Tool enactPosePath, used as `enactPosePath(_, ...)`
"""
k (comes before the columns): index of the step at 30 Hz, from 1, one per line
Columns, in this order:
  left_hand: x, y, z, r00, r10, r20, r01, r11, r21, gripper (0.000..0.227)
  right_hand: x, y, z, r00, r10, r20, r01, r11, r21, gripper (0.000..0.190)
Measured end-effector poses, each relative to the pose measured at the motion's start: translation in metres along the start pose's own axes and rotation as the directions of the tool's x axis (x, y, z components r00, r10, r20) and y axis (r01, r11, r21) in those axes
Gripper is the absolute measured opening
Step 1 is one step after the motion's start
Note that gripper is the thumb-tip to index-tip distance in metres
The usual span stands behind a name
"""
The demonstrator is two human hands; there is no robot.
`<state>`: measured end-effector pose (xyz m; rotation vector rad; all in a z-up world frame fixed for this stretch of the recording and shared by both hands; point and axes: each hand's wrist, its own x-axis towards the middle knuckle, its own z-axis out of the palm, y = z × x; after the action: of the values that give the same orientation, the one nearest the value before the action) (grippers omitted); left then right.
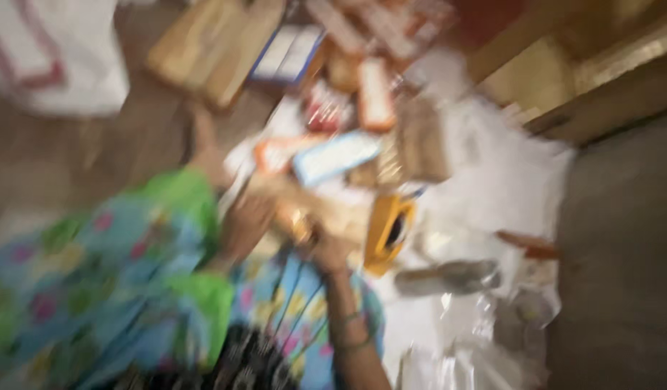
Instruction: The person sits on the floor and wraps wooden electrical switchboards in clear plastic film using a handheld tape dispenser. They repeatedly pull film, wrap the item, and place the finished unit aside.
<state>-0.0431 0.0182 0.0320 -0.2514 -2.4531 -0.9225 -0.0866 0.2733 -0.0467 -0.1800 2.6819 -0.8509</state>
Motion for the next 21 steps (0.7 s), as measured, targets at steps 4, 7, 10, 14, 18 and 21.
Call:
enactPosePath(4, 0.008, 0.002, 0.003, 0.978, 0.207, -0.025, -0.205, 0.977, 0.062, 0.036, 0.034, 0.012, -0.018, 0.98, -0.188, -0.062, 0.193, 0.839, 0.508, 0.065)
enactPosePath(7, -0.004, -0.005, 0.019, 0.97, 0.236, -0.049, -0.234, 0.971, 0.058, 0.045, 0.041, 0.027, -0.018, 0.958, -0.286, -0.034, 0.256, 0.79, 0.557, 0.063)
enactPosePath(10, -0.026, -0.011, 0.03, 0.986, 0.162, -0.051, -0.164, 0.986, -0.038, 0.049, 0.036, 0.042, -0.024, 0.95, -0.304, -0.067, 0.29, 0.785, 0.547, 0.063)
enactPosePath(14, -0.029, -0.019, 0.035, 0.998, 0.064, -0.005, -0.064, 0.996, -0.059, 0.046, 0.016, 0.076, -0.084, 0.955, -0.158, -0.253, 0.262, 0.85, 0.457, 0.047)
enactPosePath(18, -0.036, -0.002, 0.04, 0.999, 0.035, 0.023, -0.032, 0.99, -0.138, 0.044, -0.018, 0.106, -0.138, 0.86, 0.212, -0.464, 0.097, 0.825, 0.557, 0.027)
enactPosePath(21, -0.037, 0.006, 0.042, 0.999, 0.043, -0.006, -0.044, 0.986, -0.159, 0.045, -0.034, 0.114, -0.15, 0.746, 0.374, -0.551, -0.101, 0.881, 0.462, 0.023)
